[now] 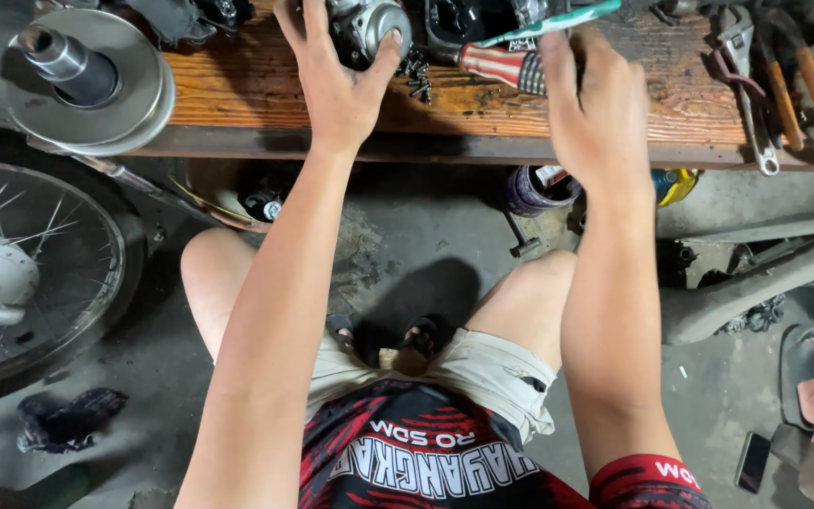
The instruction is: The person sits on the floor and assembles a mechanical component, likely a carburetor, on a wooden workbench. They use a screwdriver to tighten screws on the assembly and then clean a small reddish part with a cloth.
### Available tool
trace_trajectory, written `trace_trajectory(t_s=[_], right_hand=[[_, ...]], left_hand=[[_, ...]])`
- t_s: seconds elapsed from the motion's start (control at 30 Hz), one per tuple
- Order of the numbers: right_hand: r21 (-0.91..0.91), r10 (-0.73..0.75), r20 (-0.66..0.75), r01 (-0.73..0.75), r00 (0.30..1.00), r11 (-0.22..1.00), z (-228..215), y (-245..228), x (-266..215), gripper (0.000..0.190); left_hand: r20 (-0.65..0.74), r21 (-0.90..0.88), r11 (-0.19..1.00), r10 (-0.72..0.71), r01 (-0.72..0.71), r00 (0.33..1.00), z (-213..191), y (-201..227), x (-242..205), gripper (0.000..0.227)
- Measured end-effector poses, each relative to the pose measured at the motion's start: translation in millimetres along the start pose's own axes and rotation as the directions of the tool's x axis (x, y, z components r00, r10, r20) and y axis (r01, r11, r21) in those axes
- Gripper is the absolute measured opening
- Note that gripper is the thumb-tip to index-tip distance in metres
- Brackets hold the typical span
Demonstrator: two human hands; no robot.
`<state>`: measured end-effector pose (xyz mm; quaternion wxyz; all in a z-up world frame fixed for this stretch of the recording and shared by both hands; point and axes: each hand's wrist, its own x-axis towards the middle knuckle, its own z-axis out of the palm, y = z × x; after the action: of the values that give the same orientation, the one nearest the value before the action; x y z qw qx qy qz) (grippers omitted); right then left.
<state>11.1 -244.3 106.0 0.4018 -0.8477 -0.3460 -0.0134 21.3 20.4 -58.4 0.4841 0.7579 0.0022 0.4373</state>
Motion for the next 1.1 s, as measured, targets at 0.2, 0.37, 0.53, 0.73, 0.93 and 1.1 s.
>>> trace_trajectory(t_s=[0.2, 0.37, 0.53, 0.73, 0.93, 1.1], right_hand=[[0.068, 0.116, 0.0, -0.116, 0.993, 0.991, -3, -10, -1, 0.02], [-0.132, 0.239, -0.184, -0.265, 0.953, 0.955, 4, 24, -1, 0.063], [0.007, 0.17, -0.091, -0.171, 0.981, 0.985, -1, 6, -3, 0.018], [0.047, 0.237, -0.076, -0.234, 0.969, 0.971, -2, -4, -3, 0.019], [-0.137, 0.258, -0.134, -0.276, 0.957, 0.951, -3, -11, 2, 0.042], [-0.093, 0.187, -0.062, -0.192, 0.98, 0.977, -7, -4, -2, 0.024]], left_hand=[[-0.017, -0.012, 1.0, -0.024, 0.023, 1.0, 1, -3, -2, 0.089], [-0.059, 0.019, 0.997, 0.08, -0.079, 0.995, -2, 32, 5, 0.071], [-0.102, -0.013, 0.983, 0.182, -0.185, 0.978, -7, 60, 17, 0.047], [-0.11, 0.004, 0.986, 0.165, -0.165, 0.98, -7, 64, 17, 0.045], [-0.103, 0.019, 0.99, 0.14, -0.138, 0.985, -8, 68, 19, 0.046], [-0.084, -0.003, 0.994, 0.107, -0.108, 0.991, -10, 76, 19, 0.043]])
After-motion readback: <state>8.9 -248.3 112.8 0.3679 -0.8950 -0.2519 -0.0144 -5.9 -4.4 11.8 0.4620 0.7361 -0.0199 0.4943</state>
